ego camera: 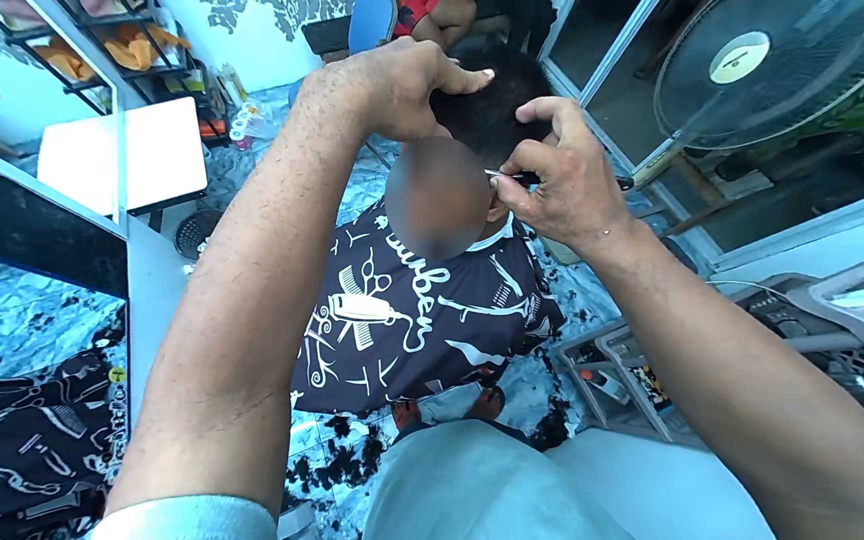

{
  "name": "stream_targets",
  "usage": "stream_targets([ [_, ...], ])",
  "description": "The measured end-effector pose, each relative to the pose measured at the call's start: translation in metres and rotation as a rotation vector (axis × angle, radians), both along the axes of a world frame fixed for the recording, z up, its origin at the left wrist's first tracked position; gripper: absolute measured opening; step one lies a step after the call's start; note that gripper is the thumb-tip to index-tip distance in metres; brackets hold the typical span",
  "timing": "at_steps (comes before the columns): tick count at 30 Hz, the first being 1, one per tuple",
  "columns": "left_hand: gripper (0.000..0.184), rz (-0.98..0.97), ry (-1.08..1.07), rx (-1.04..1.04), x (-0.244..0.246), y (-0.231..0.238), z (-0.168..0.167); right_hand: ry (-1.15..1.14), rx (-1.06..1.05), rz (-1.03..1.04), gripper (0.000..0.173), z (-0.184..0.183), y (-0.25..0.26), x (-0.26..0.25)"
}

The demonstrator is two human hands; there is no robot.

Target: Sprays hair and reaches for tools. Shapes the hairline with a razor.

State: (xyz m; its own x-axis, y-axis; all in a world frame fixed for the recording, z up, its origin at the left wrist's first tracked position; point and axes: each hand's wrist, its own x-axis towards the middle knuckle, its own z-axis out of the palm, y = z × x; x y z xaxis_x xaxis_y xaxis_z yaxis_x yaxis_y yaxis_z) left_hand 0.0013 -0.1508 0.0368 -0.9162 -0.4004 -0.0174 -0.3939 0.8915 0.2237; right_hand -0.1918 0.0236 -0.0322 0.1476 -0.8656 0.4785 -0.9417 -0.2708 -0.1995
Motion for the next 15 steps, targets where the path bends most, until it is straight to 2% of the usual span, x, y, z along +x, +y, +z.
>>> stream_targets([
  [15,0.081,0.018,-0.020,-0.004,-0.0006,0.0004,0.0007,-0.004,0.004,-0.005,0.020,-0.0009,-0.0010,-0.0002],
])
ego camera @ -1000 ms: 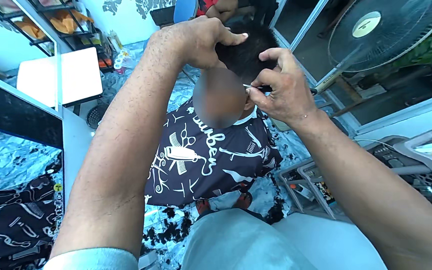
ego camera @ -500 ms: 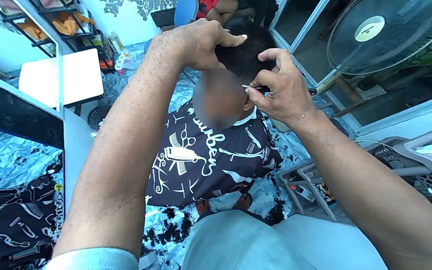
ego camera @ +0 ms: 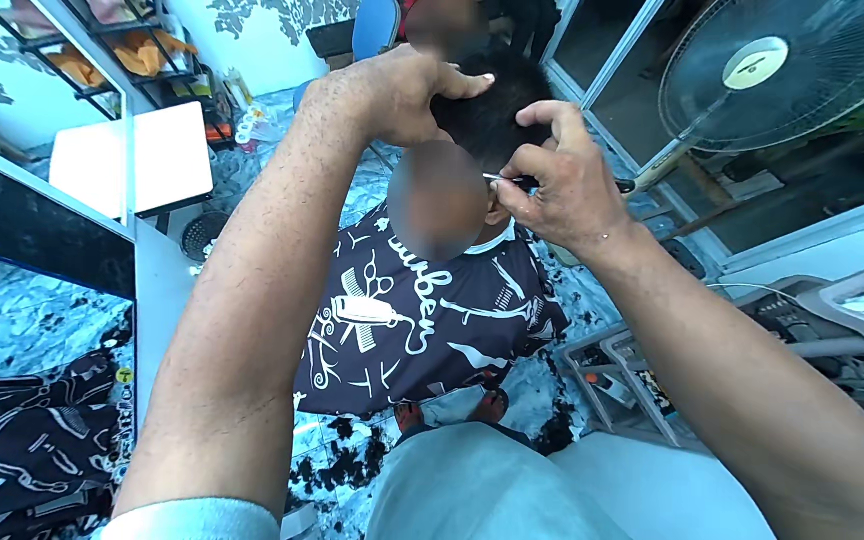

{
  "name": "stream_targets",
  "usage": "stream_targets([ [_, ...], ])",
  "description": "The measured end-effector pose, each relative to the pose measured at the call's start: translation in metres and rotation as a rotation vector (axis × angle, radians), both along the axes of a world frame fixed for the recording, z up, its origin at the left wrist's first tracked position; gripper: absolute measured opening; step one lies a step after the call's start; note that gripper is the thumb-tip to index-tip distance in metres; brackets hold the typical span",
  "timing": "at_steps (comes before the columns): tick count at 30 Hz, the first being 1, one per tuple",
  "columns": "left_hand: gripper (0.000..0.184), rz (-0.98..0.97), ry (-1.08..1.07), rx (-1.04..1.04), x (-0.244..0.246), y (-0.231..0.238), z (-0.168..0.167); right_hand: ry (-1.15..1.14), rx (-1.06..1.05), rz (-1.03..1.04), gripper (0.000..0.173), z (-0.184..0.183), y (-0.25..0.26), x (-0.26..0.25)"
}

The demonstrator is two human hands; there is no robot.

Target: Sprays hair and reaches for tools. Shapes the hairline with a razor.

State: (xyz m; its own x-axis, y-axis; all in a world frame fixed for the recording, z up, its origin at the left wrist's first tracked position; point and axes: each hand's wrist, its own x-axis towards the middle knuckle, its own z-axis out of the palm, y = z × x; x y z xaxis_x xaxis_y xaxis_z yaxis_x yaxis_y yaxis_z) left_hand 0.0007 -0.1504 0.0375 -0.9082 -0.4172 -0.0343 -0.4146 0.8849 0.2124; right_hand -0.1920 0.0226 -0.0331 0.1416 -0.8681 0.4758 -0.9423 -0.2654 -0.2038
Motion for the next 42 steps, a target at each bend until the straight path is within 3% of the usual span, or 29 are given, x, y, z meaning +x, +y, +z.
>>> stream_targets([
  [27,0.080,-0.006,-0.003,-0.009,-0.001,0.000,0.002,0.035,0.001,0.002,0.021,-0.001,0.001,0.001],
  [32,0.077,-0.012,0.007,-0.020,-0.001,-0.001,0.000,-0.077,-0.109,0.032,0.021,-0.009,0.003,-0.012],
  [42,0.082,-0.028,0.053,0.003,-0.001,-0.004,-0.005,-0.078,-0.088,0.043,0.020,-0.012,0.000,-0.012],
])
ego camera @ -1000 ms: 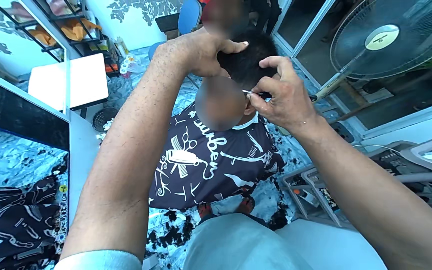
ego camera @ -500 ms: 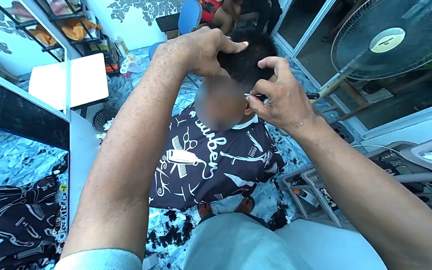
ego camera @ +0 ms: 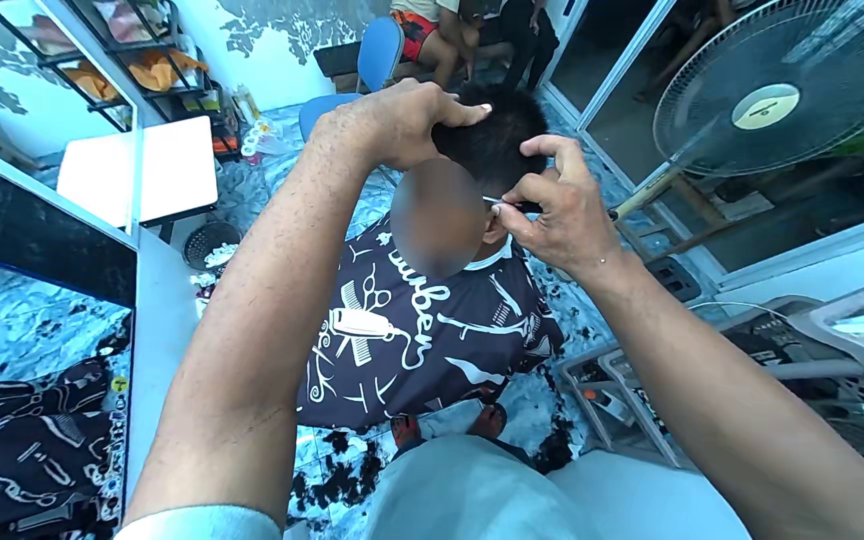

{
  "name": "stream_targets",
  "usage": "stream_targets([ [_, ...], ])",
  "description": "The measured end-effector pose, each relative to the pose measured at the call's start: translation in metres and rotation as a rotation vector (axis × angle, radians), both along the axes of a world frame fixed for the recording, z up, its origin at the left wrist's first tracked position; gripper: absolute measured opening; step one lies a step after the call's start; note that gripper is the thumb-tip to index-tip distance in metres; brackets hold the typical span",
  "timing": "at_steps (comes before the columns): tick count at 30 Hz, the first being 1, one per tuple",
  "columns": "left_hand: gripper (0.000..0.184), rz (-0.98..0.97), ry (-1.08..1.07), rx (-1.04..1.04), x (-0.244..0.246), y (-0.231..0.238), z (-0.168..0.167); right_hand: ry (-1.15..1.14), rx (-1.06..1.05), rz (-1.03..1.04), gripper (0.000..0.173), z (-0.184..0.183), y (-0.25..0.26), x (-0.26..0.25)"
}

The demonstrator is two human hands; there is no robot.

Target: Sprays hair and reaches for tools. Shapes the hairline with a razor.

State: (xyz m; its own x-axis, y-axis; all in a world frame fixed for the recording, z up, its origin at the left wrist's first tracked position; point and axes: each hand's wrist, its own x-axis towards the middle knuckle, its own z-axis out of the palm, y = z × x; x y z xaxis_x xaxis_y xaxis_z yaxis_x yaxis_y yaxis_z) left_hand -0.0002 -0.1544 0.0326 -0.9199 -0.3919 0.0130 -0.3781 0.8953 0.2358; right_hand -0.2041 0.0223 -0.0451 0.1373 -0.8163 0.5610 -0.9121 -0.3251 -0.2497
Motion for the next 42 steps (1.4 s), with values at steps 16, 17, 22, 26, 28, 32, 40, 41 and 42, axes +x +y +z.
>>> stream_targets([
  [16,0.082,0.018,-0.029,-0.006,-0.0013,0.0003,0.0017,0.008,0.025,-0.029,0.021,0.0010,-0.0007,0.0027],
  [17,0.082,0.018,-0.031,-0.005,-0.0013,0.0004,0.0019,0.012,0.025,-0.031,0.021,0.0013,-0.0007,0.0029],
  [22,0.081,0.024,-0.018,0.000,-0.0007,0.0007,0.0020,0.019,0.036,-0.035,0.021,0.0013,-0.0011,0.0036],
  [26,0.080,0.033,-0.022,0.003,0.0002,0.0015,0.0021,0.032,0.046,-0.025,0.021,0.0009,-0.0009,0.0046],
  [28,0.079,0.024,-0.018,0.003,0.0006,0.0005,0.0017,0.023,0.036,-0.012,0.021,0.0004,-0.0007,0.0046],
  [32,0.078,-0.006,-0.007,-0.019,0.0009,-0.0029,-0.0005,-0.035,-0.026,0.007,0.020,-0.0019,-0.0005,0.0011],
  [40,0.080,0.005,-0.012,-0.012,0.0015,-0.0016,-0.0010,-0.001,0.022,-0.009,0.020,0.0007,-0.0006,0.0019],
  [41,0.080,0.007,-0.013,-0.013,0.0018,-0.0020,-0.0012,0.004,0.025,-0.012,0.020,0.0011,-0.0008,0.0023],
  [42,0.080,0.006,-0.014,-0.014,0.0020,-0.0022,-0.0017,0.008,0.028,-0.014,0.020,0.0015,-0.0005,0.0028],
])
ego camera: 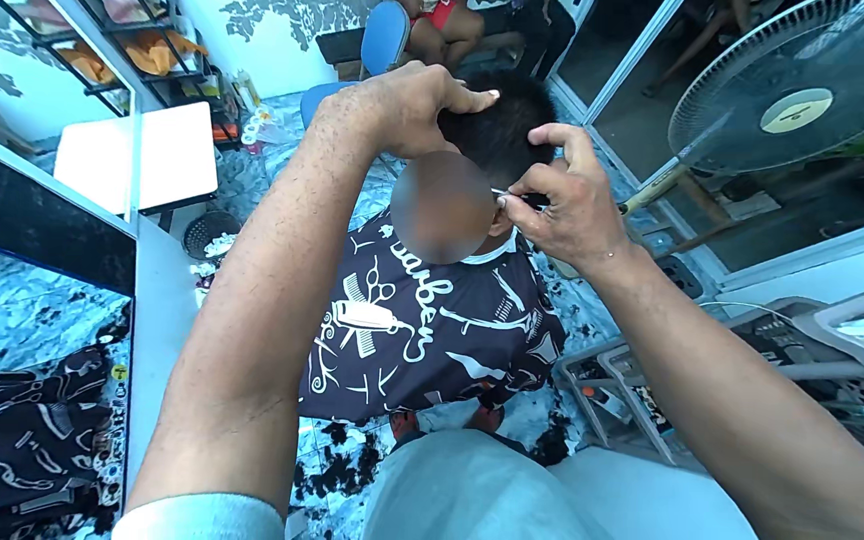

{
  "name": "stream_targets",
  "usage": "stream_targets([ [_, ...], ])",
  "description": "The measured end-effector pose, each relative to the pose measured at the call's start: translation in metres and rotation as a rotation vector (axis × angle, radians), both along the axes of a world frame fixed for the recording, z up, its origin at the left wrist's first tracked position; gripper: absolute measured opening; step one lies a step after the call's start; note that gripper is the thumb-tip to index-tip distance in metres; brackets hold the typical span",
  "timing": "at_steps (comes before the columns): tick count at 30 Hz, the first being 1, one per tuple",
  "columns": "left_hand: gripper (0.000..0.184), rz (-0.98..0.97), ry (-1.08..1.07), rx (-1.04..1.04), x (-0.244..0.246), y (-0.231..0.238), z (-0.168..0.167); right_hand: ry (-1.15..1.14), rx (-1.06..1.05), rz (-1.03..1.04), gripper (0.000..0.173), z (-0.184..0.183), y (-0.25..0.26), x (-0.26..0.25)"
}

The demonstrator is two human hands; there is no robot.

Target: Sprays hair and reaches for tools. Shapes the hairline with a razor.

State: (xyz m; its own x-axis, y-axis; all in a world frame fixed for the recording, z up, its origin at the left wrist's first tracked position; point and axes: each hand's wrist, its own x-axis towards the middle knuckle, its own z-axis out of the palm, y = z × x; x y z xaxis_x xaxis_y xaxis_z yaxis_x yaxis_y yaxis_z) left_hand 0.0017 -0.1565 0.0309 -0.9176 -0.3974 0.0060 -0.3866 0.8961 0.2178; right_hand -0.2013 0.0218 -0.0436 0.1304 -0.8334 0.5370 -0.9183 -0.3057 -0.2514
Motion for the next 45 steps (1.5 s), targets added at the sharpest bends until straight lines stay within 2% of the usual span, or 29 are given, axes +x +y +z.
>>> stream_targets([
  [45,0.080,0.018,-0.025,0.007,-0.0028,0.0009,0.0028,0.035,0.006,0.017,0.022,-0.0022,0.0018,-0.0035],
])
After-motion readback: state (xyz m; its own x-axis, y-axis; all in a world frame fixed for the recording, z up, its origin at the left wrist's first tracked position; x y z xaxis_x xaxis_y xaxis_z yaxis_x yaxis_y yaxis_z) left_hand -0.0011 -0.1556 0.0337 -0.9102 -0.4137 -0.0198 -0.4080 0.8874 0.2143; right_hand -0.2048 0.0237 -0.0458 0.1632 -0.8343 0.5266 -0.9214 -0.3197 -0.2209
